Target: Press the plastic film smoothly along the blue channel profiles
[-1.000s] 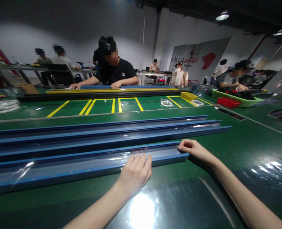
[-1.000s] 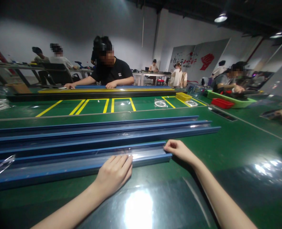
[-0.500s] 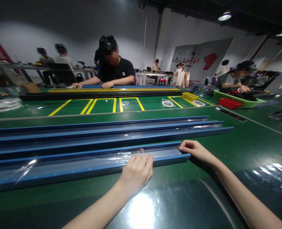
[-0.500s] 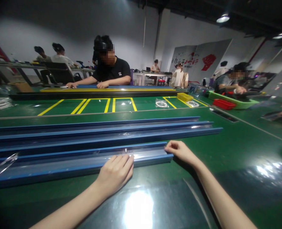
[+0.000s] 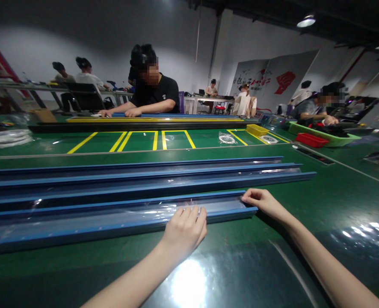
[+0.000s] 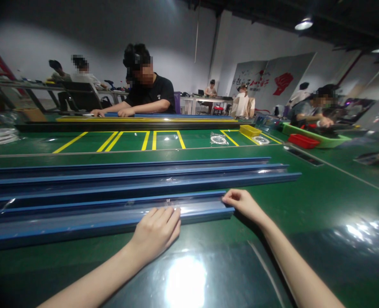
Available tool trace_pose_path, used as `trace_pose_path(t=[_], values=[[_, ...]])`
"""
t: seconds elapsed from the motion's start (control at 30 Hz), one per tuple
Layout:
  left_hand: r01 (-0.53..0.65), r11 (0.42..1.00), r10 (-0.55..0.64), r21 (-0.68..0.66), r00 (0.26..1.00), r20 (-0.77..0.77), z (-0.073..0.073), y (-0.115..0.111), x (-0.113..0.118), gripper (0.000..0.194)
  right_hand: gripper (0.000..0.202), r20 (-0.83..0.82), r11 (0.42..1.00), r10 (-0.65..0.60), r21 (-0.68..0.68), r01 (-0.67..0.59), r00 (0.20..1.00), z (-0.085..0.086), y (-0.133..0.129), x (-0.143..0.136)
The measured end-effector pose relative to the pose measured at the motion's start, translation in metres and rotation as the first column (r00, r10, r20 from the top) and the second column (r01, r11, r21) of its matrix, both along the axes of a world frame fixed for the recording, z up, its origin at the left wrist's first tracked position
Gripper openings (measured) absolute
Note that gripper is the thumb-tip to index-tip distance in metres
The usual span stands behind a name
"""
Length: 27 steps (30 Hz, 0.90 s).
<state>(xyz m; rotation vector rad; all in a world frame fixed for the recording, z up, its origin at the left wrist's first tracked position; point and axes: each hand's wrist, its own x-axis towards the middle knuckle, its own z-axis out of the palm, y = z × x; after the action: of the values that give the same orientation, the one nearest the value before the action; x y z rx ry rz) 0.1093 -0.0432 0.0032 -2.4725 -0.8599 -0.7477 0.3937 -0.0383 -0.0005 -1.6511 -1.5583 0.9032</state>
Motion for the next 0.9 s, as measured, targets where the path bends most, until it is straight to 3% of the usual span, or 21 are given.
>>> trace_pose_path(t=[0.3, 0.9], values=[[-0.027, 0.999, 0.027, -0.035, 1.0, 0.001, 0.003, 0.0001, -0.0004, 0.01, 0.035, 0.012, 1.0, -0.008, -0.003, 0.008, 1.0, 0.0011, 0.0002, -0.0016], [-0.009, 0.999, 0.009, -0.053, 1.0, 0.002, 0.0021, 0.0004, -0.0008, 0.011, 0.034, -0.009, 0.999, 0.04, -0.028, -0.04, 0.999, 0.0004, 0.0015, 0.0001]])
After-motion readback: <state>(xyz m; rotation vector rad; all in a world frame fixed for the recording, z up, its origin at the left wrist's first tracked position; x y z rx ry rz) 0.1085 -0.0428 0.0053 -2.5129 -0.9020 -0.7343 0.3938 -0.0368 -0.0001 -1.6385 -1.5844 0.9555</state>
